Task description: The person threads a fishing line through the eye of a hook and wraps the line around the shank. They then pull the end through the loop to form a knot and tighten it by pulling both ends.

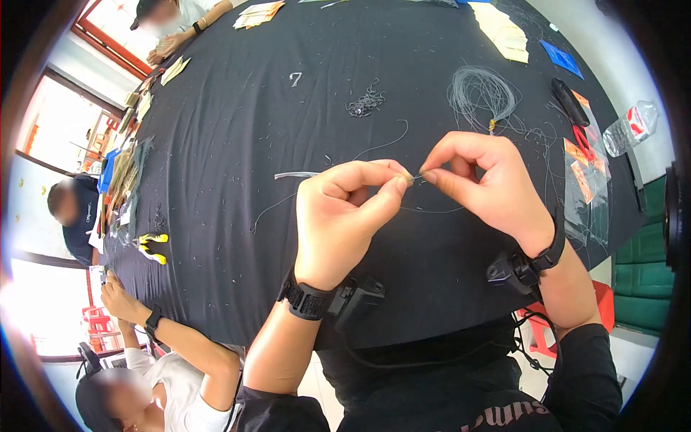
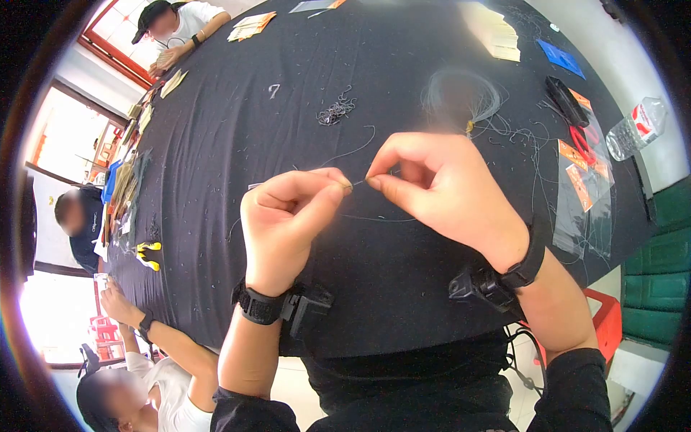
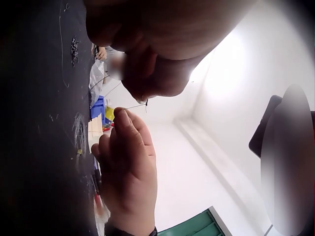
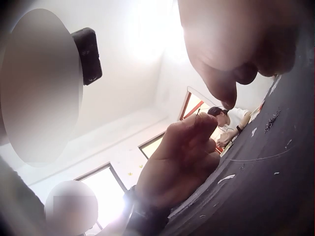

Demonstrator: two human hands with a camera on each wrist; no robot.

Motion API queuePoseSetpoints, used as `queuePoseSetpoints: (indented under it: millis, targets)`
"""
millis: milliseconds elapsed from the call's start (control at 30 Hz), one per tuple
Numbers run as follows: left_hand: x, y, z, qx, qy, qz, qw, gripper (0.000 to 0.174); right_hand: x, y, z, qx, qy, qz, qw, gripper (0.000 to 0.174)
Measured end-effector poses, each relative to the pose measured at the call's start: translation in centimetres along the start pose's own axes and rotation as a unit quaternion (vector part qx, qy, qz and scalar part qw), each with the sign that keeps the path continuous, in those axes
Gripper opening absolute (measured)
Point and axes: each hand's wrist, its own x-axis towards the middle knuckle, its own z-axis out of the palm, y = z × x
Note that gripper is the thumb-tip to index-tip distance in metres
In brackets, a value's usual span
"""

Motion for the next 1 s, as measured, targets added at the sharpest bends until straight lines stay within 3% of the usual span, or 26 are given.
queuePoseSetpoints:
  millis: [133, 333, 433, 533, 733, 833, 1000]
  targets:
    - [0.0, 0.0, 0.0, -0.007, 0.024, 0.013, 1.0, 0.005, -0.5, -0.1, 0.9, 0.003, 0.002, -0.021, 1.0, 0.005]
    - [0.0, -0.5, -0.2, 0.107, 0.063, 0.021, 0.992, 0.007, -1.0, -0.6, 1.7, -0.036, 0.003, -0.058, 0.998, 0.009]
    - [0.2, -0.9, -0.2, 0.225, 0.051, 0.13, 0.964, 0.007, -0.8, 0.1, 2.2, -0.037, 0.016, -0.152, 0.988, 0.009]
    - [0.3, -1.0, -0.2, 0.276, 0.014, 0.15, 0.949, 0.007, -0.3, 0.3, 1.7, -0.075, 0.008, -0.212, 0.974, 0.009]
    - [0.3, -1.1, 0.0, 0.248, -0.039, 0.159, 0.955, 0.009, -0.3, -0.1, 0.5, -0.023, -0.002, -0.114, 0.993, 0.009]
    - [0.0, -1.1, 0.1, 0.195, -0.078, 0.108, 0.972, 0.006, -0.2, 0.0, 0.4, 0.011, 0.018, -0.107, 0.994, 0.007]
    - [-0.2, -0.7, 0.2, 0.179, -0.092, 0.104, 0.974, 0.007, -0.1, 0.4, 0.1, 0.007, 0.03, -0.08, 0.996, 0.004]
